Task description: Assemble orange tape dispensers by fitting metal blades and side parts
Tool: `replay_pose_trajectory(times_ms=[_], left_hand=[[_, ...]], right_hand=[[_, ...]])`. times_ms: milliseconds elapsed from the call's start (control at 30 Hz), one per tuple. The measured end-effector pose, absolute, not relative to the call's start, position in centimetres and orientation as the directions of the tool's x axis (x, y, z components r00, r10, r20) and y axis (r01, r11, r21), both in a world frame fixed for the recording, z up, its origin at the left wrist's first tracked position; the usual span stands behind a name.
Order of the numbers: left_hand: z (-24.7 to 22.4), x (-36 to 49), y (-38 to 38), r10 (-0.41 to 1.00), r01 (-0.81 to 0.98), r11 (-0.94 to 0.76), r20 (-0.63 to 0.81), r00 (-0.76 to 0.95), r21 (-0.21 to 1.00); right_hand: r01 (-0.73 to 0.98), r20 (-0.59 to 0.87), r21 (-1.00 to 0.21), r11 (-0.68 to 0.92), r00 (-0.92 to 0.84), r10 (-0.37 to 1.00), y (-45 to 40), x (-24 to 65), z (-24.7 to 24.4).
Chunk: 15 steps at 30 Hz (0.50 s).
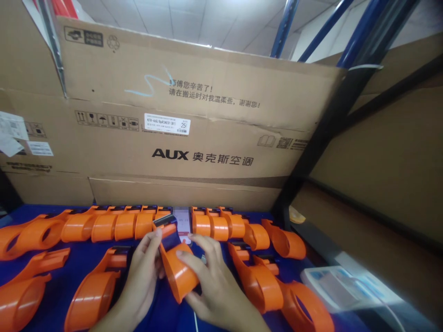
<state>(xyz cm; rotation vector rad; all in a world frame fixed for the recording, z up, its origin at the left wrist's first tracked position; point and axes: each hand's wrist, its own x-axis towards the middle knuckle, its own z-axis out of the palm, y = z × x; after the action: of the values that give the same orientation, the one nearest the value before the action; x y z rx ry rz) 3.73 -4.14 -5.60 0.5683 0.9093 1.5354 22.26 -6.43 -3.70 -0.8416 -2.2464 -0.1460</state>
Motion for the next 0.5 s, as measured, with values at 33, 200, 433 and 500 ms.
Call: replay_pose_trajectory(times_ms=[33,200,433,500], left_hand=[[-5.7,3.7,-4.1,0.974,-0.603,0.015,-0.148,-0.172,0.798],[-5.7,4.0,-4.4,0.980,-0.593,0.010,-0.126,-0.154,0.805],[-5.7,4.2,-4.7,0.993,-0.534,-0.007,-0.057,-0.104,0.846],[-5.7,4.2,-4.7,0.996,-0.497,-0.018,-0.025,-0.081,0.868]], right_hand=[[0.617,0.668,-0.136,0.775,-0.520,0.532,-6.5,22.3,-3.7],[0.614,0.703,-0.203,0.763,-0.451,0.550,-6.2,22.5,-3.3],[0.650,0.725,-0.270,0.711,-0.349,0.594,-5.4,23.1,-3.5],[0.655,0.728,-0.267,0.707,-0.344,0.594,-5.3,23.1,-3.5]])
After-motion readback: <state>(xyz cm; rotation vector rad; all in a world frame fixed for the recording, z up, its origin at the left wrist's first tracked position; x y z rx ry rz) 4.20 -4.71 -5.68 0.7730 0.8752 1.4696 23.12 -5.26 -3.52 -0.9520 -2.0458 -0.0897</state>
